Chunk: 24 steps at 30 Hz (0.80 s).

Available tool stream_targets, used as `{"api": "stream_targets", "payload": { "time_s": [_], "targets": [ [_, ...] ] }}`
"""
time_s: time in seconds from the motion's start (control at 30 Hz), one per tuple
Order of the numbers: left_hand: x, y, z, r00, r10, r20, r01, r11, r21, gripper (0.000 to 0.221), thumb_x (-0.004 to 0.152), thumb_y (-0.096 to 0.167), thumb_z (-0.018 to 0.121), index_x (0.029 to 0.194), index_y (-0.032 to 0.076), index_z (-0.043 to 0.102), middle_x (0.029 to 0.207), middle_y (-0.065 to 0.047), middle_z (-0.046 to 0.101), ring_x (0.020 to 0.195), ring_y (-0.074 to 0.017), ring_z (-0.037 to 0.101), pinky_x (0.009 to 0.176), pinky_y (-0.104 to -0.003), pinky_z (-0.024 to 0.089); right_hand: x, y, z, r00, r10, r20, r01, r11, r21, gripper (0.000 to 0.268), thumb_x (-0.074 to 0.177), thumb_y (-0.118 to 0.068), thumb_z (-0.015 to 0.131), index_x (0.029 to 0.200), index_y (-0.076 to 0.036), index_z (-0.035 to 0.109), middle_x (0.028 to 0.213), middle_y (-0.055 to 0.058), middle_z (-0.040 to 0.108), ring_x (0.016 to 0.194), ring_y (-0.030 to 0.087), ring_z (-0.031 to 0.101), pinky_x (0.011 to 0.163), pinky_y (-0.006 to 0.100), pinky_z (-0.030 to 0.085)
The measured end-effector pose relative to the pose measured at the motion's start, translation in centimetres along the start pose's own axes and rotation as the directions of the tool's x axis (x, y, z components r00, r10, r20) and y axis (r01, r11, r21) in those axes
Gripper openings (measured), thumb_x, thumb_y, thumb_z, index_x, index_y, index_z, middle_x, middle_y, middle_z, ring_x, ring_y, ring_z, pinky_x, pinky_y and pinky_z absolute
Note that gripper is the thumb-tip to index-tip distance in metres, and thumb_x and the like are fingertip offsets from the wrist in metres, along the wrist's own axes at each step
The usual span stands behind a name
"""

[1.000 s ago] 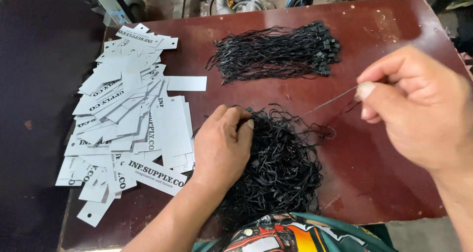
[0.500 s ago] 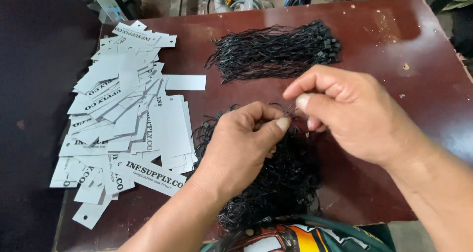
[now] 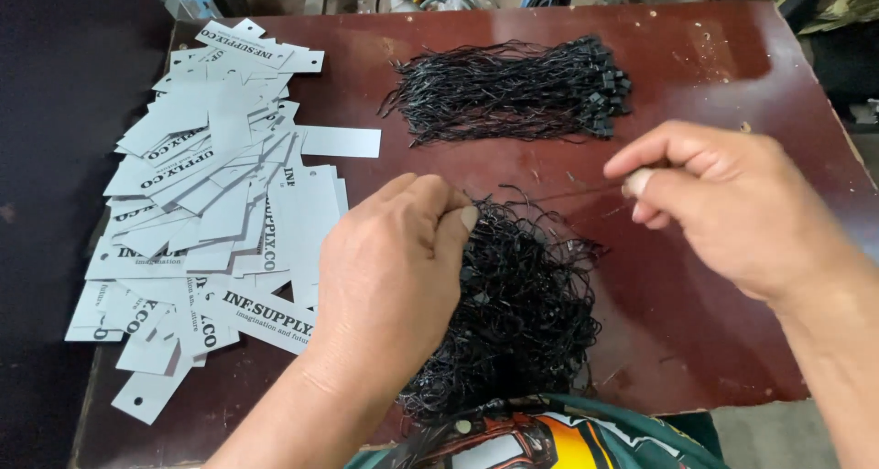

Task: Untangling and sorting black plastic clothing tag fasteners from a large pile on a table.

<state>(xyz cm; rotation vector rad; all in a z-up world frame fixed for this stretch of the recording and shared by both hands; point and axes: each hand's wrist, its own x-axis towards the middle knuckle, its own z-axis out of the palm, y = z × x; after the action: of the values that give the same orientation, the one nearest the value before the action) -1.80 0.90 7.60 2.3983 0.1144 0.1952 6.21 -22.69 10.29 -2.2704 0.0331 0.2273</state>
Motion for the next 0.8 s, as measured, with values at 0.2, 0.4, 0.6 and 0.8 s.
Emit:
{"api": "stream_targets", "payload": {
  "time_s": [0.2,0.4,0.6,0.8],
  "targets": [
    [0.2,-1.1,-1.7,0.998,-0.019,0.061,-0.001,0.947,0.321,0.023,0.097,0.032,0.061,0.080,0.017,0.059,0.075,-0.002,0.063,0.069,-0.0369,0.061,0.054,-0.054,0.045,0.1,0.7,0.2,0.996,-0.082,-0.034,0.073,0.975,-0.211,0.021,0.097,-0.007,0.061,0.105,-0.014,0.079,0.074,0.007,0.072,0.068,0.014,0.065,0.071,0.027,0.050],
    [-0.2,-1.0,-0.7,0.989,-0.070,0.128,0.034,0.965,0.259,0.021,0.096,0.031,0.055,0.084,0.019,0.067,0.083,-0.001,0.070,0.081,-0.0365,0.065,0.063,-0.055,0.048,0.2,-0.2,-1.5,0.982,-0.139,-0.130,0.132,0.989,-0.063,0.016,0.096,-0.001,0.063,0.104,-0.007,0.076,0.076,0.008,0.066,0.069,0.012,0.058,0.066,0.024,0.047],
    [-0.6,4.6,0.1,0.968,0.133,0.213,-0.010,0.866,-0.499,0.080,0.076,0.036,0.071,0.148,0.010,0.048,0.148,-0.006,0.063,0.134,-0.0228,0.061,0.105,-0.038,0.045,-3.8,-4.0,0.1,0.880,-0.457,0.132,0.473,0.871,-0.133,0.016,0.082,-0.005,0.073,0.092,-0.013,0.082,0.067,-0.005,0.078,0.058,0.003,0.063,0.056,0.018,0.046],
    [1.1,3.2,-1.8,0.833,-0.304,0.463,0.513,0.736,-0.441,0.024,0.103,0.024,0.066,0.083,0.012,0.066,0.061,-0.003,0.059,0.057,-0.0115,0.053,0.060,-0.028,0.047,1.5,0.4,-0.4,0.954,-0.287,-0.088,0.300,0.928,0.220,0.015,0.094,0.006,0.069,0.107,-0.001,0.070,0.075,0.009,0.064,0.058,0.011,0.055,0.058,0.017,0.047]
  ]
}}
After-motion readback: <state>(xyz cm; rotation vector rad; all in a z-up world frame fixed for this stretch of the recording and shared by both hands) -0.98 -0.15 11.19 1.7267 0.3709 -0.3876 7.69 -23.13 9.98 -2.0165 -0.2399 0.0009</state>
